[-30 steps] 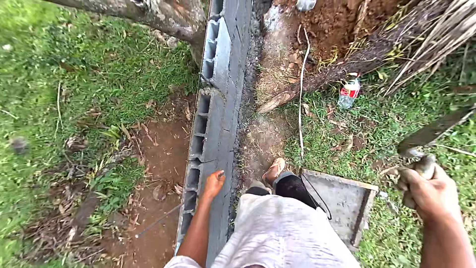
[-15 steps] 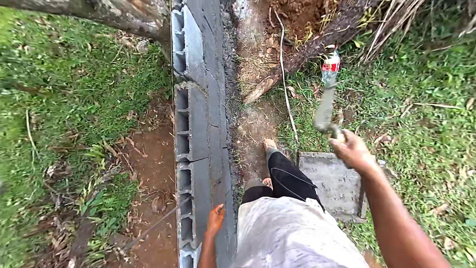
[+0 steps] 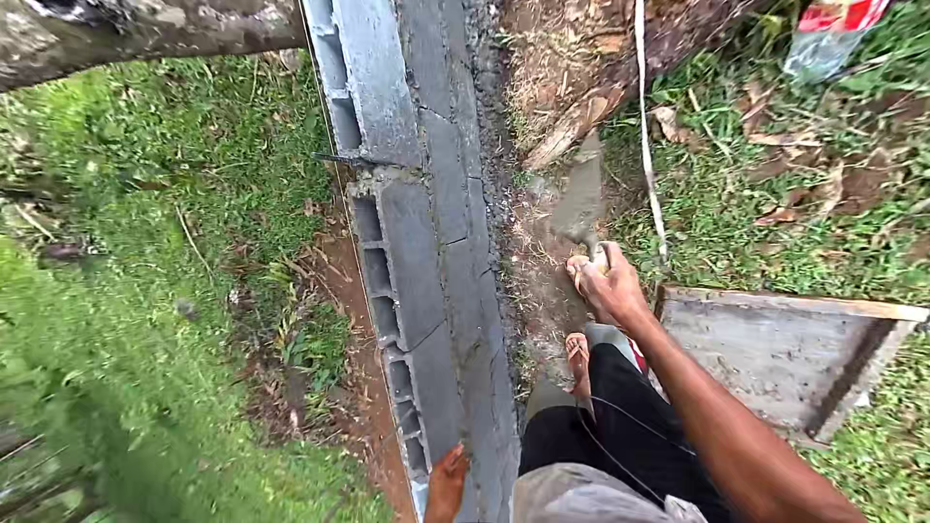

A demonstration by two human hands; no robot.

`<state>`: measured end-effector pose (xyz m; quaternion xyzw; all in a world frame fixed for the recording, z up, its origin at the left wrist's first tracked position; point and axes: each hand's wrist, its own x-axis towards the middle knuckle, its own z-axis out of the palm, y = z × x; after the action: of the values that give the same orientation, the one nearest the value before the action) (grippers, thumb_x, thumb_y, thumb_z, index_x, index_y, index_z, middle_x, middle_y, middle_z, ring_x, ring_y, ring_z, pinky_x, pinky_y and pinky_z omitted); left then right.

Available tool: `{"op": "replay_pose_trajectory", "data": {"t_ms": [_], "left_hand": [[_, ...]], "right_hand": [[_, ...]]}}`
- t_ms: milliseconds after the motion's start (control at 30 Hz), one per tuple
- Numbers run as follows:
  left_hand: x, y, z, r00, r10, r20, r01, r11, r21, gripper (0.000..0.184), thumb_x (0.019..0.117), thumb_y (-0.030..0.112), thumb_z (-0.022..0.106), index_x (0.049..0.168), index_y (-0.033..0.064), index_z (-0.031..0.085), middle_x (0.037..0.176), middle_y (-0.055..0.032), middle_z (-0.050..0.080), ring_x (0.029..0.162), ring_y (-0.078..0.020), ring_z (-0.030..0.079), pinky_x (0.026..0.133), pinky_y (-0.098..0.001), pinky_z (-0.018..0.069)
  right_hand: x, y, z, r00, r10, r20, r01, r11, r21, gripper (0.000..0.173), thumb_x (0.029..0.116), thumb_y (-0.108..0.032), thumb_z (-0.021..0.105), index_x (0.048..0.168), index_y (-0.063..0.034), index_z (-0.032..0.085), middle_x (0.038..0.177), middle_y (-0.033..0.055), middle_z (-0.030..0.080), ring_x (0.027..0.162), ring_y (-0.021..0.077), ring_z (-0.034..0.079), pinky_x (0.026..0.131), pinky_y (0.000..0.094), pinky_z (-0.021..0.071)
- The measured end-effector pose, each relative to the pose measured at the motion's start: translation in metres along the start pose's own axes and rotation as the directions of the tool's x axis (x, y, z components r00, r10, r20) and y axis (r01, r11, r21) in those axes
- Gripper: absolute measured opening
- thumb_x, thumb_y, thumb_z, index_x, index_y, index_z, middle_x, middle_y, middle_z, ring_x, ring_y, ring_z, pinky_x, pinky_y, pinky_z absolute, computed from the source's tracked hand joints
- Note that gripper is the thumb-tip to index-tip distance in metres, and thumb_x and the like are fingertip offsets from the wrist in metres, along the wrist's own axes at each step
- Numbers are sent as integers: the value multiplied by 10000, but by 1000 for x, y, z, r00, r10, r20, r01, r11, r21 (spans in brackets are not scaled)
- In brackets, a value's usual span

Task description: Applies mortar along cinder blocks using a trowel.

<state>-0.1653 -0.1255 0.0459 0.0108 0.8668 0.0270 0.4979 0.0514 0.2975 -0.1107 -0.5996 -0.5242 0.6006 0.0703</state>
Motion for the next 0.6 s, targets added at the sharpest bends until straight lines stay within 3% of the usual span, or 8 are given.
{"op": "replay_pose_trajectory", "data": {"t_ms": [100, 233, 333, 367, 433, 500, 600], "left_hand": [[0, 29, 9, 1000, -3, 31, 4, 1000, -27, 344, 1023, 97, 584, 1340, -32, 622, 1215, -215, 696, 1068, -278, 699, 973, -454, 558], [0, 62, 18, 997, 40, 60, -35, 996, -78, 354, 1021, 94, 573, 1352, -22, 617, 1254, -200, 686, 1122, -258, 680, 1015, -442, 534], [1, 65, 23, 996, 48, 71, -36, 987, -159, 370, 1021, 88, 554, 1371, -24, 601, 1263, -204, 684, 1134, -267, 680, 1021, -453, 534], [0, 62, 24, 997, 40, 67, -27, 983, -184, 368, 1022, 85, 555, 1370, -26, 600, 1251, -205, 688, 1118, -268, 686, 1009, -452, 542], [-5, 54, 26, 998, 17, 62, -3, 975, -223, 375, 1022, 82, 553, 1377, -34, 592, 1238, -218, 689, 1101, -277, 689, 993, -457, 546], [-14, 43, 26, 998, -12, 56, 25, 968, -248, 370, 1026, 71, 546, 1373, -49, 584, 1236, -229, 684, 1095, -283, 687, 988, -457, 546], [-30, 28, 23, 997, -70, 24, 74, 961, -265, 360, 1027, 54, 535, 1360, -75, 579, 1223, -247, 677, 1072, -289, 685, 975, -457, 545]], "right_hand": [[21, 4, -25, 986, 96, -135, -89, 994, 59, 544, 1004, -301, 654, 1454, -59, 468, 1028, 224, 675, 811, 354, 689, 764, 587, 577], [41, 20, -72, 910, 208, -360, -223, 975, -2, 582, 1025, -351, 589, 1482, -25, 437, 1177, 267, 646, 979, 393, 672, 883, 609, 539], [51, 23, -86, 817, 254, -517, -269, 962, 48, 644, 1028, -307, 552, 1551, -19, 311, 1236, 265, 617, 925, 337, 696, 830, 537, 584], [54, 17, -84, 787, 270, -554, -280, 958, 68, 679, 1030, -293, 554, 1576, -17, 260, 1298, 263, 592, 981, 330, 691, 864, 517, 581], [59, -8, -66, 758, 292, -582, -288, 952, 103, 732, 1040, -271, 541, 1609, 5, 172, 1437, 283, 522, 1208, 360, 624, 1026, 513, 514], [66, -40, -26, 781, 285, -556, -270, 956, 111, 684, 1059, -257, 506, 1586, 31, 179, 1402, 301, 532, 1223, 393, 604, 1039, 535, 500], [79, -97, 69, 897, 236, -374, -239, 970, 40, 588, 1071, -239, 492, 1543, 43, 285, 1326, 325, 582, 1185, 449, 623, 1004, 594, 510]]}}
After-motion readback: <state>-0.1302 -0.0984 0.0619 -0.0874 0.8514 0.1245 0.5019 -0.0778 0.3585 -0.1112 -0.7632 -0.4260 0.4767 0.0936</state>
